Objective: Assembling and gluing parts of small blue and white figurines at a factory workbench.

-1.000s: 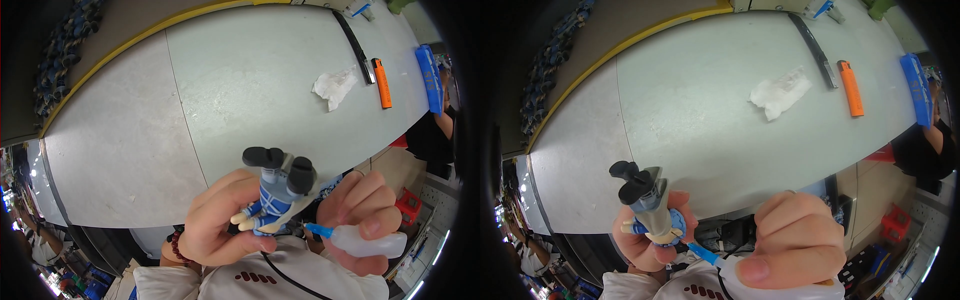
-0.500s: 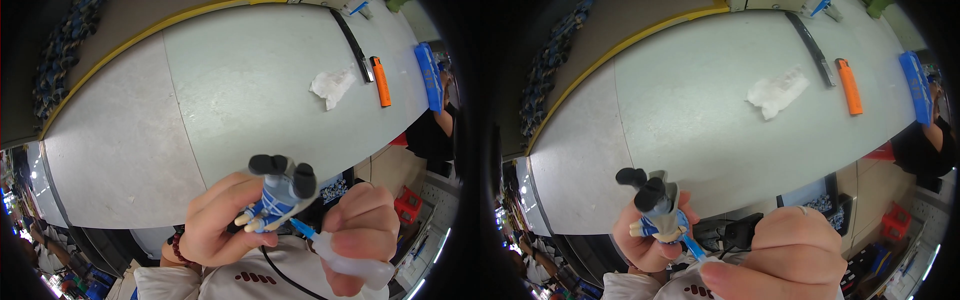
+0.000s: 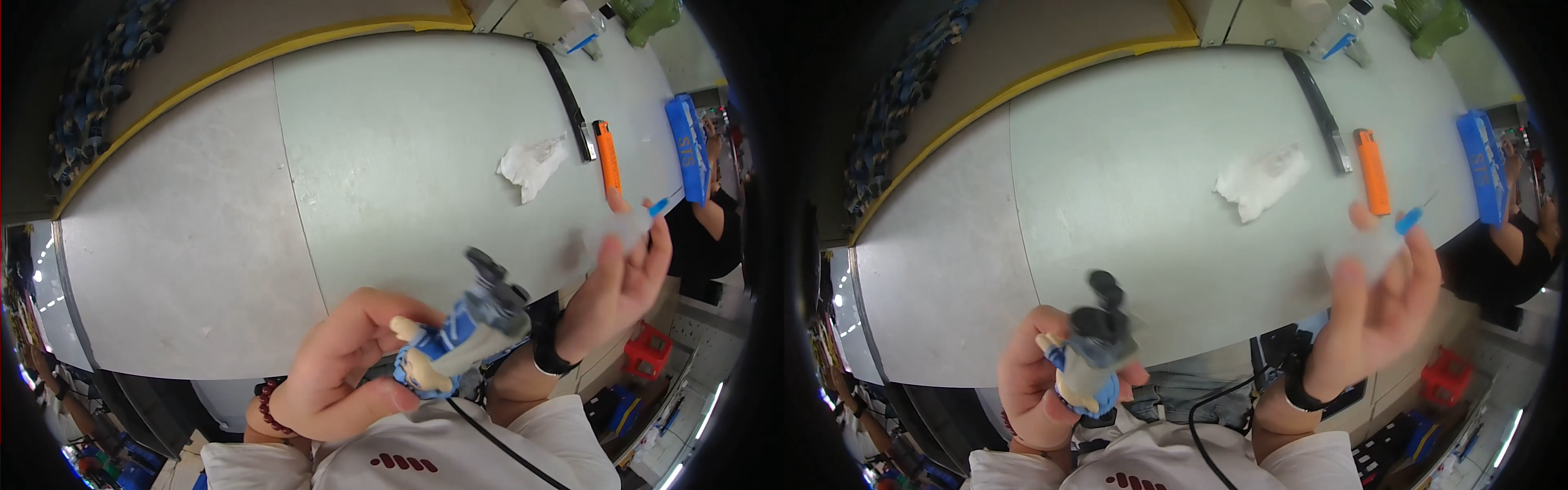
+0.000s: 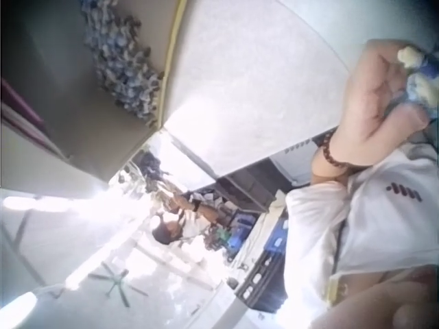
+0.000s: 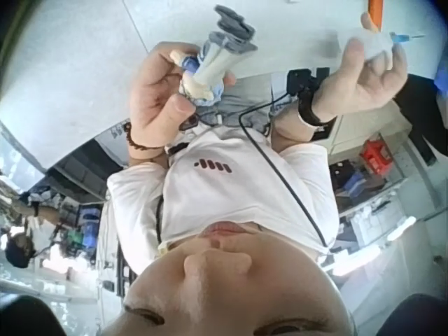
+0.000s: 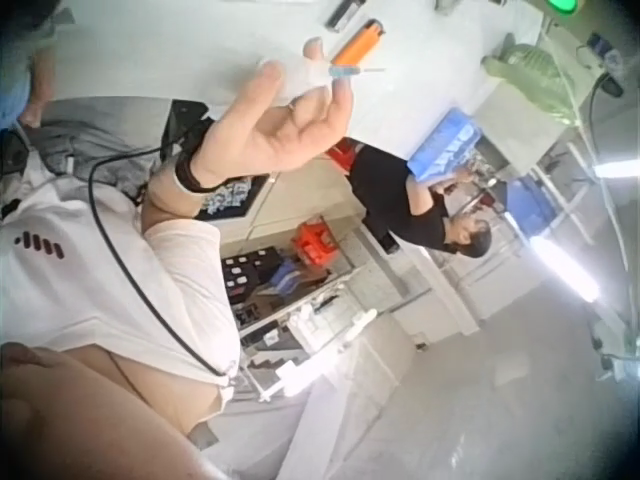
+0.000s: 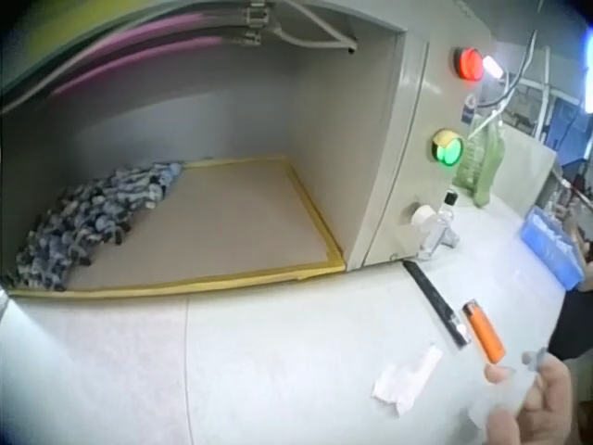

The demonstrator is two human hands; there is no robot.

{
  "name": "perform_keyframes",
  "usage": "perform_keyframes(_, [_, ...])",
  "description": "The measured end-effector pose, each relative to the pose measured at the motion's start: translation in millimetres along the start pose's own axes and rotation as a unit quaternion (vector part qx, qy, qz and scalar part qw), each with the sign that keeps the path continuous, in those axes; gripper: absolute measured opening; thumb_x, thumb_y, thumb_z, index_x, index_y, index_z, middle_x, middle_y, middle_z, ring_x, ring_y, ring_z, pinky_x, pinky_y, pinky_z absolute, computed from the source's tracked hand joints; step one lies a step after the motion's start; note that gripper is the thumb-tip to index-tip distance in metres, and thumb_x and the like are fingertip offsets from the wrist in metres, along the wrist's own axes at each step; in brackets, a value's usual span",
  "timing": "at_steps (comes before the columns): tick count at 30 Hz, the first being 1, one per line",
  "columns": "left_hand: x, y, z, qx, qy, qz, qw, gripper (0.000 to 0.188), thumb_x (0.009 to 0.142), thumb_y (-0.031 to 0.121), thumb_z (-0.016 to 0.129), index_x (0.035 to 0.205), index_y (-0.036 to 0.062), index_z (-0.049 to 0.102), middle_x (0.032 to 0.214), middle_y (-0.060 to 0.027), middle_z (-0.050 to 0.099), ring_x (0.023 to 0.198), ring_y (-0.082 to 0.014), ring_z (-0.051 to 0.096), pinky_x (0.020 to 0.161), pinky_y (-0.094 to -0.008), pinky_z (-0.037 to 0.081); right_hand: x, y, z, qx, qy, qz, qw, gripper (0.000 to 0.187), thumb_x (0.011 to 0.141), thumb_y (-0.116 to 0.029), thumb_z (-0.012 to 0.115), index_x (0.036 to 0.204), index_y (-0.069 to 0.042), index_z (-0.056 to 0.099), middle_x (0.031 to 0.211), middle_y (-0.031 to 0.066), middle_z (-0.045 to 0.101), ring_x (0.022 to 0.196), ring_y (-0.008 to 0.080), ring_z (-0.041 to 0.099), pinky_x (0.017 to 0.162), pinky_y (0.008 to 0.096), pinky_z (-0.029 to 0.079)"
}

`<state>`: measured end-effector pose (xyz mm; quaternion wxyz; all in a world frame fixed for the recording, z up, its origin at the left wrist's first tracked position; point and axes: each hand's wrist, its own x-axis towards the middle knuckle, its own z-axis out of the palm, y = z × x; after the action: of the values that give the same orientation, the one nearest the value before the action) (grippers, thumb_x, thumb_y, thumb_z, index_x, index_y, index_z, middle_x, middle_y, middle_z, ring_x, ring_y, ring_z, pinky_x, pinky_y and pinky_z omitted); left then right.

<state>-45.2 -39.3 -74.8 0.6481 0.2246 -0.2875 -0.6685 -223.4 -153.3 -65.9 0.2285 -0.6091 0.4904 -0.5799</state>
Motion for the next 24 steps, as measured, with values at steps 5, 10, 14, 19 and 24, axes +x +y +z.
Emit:
perform_keyframes(5, [-1, 1, -8, -0.042, -0.033, -0.003, 0.999, 0.038, 0.08, 0.004, 0.054, 0.111, -0.0053, 0.034, 0.114, -0.0169, 0.043, 0.103, -0.019, 0.046, 0.088, -0.0301, 0.034, 6, 21, -8, 0.002, -0.049, 0.074, 0.996, 0.051, 0.069, 0.001, 0.062, 0.112, 0.0, 0.035, 0.106, 0.0179, 0.053, 0.086, 0.0159, 0.052, 0.071, 0.0229, 0.041])
perform_keyframes(10, [-1, 3, -4, -0.008, -0.022, -0.031, 0.999, 0.038, 0.08, 0.004, 0.054, 0.111, -0.0054, 0.035, 0.115, -0.0173, 0.042, 0.103, -0.0184, 0.046, 0.088, -0.0302, 0.035, -8, 7, -4, 0.012, 0.048, -0.288, 0.956, 0.032, 0.073, -0.008, 0.059, 0.1, -0.006, 0.041, 0.095, 0.0076, 0.048, 0.081, 0.0159, 0.045, 0.065, 0.0262, 0.037])
perform_keyframes(14, [-2, 3, -5, 0.026, -0.015, -0.034, 0.999, 0.037, 0.079, 0.005, 0.057, 0.108, -0.0051, 0.038, 0.111, -0.0174, 0.047, 0.099, -0.0193, 0.05, 0.086, -0.03, 0.037, -29, -18, 19, 0.184, -0.177, -0.345, 0.903, 0.021, 0.067, -0.008, 0.067, 0.08, -0.008, 0.051, 0.086, 0.0023, 0.057, 0.076, 0.0162, 0.051, 0.06, 0.0269, 0.041])
perform_keyframes(19, [1, 4, -5, 0.094, -0.011, 0.0, 0.996, 0.037, 0.076, 0.006, 0.06, 0.106, -0.0047, 0.041, 0.106, -0.0168, 0.052, 0.095, -0.0199, 0.053, 0.084, -0.0295, 0.039, -42, -22, 24, 0.24, -0.246, -0.278, 0.897, 0.035, 0.057, 0.001, 0.073, 0.076, -0.015, 0.048, 0.077, -0.0047, 0.052, 0.072, 0.0104, 0.045, 0.057, 0.0242, 0.033])
perform_keyframes(24, [2, 4, -1, 0.125, 0.016, 0.01, 0.992, 0.038, 0.073, 0.011, 0.065, 0.103, -0.0039, 0.046, 0.099, -0.0138, 0.057, 0.089, -0.0184, 0.056, 0.079, -0.0273, 0.042, -41, -18, 23, 0.26, -0.269, -0.272, 0.887, 0.034, 0.057, 0.003, 0.073, 0.073, -0.015, 0.048, 0.076, -0.0049, 0.053, 0.072, 0.0108, 0.045, 0.062, 0.0256, 0.036])
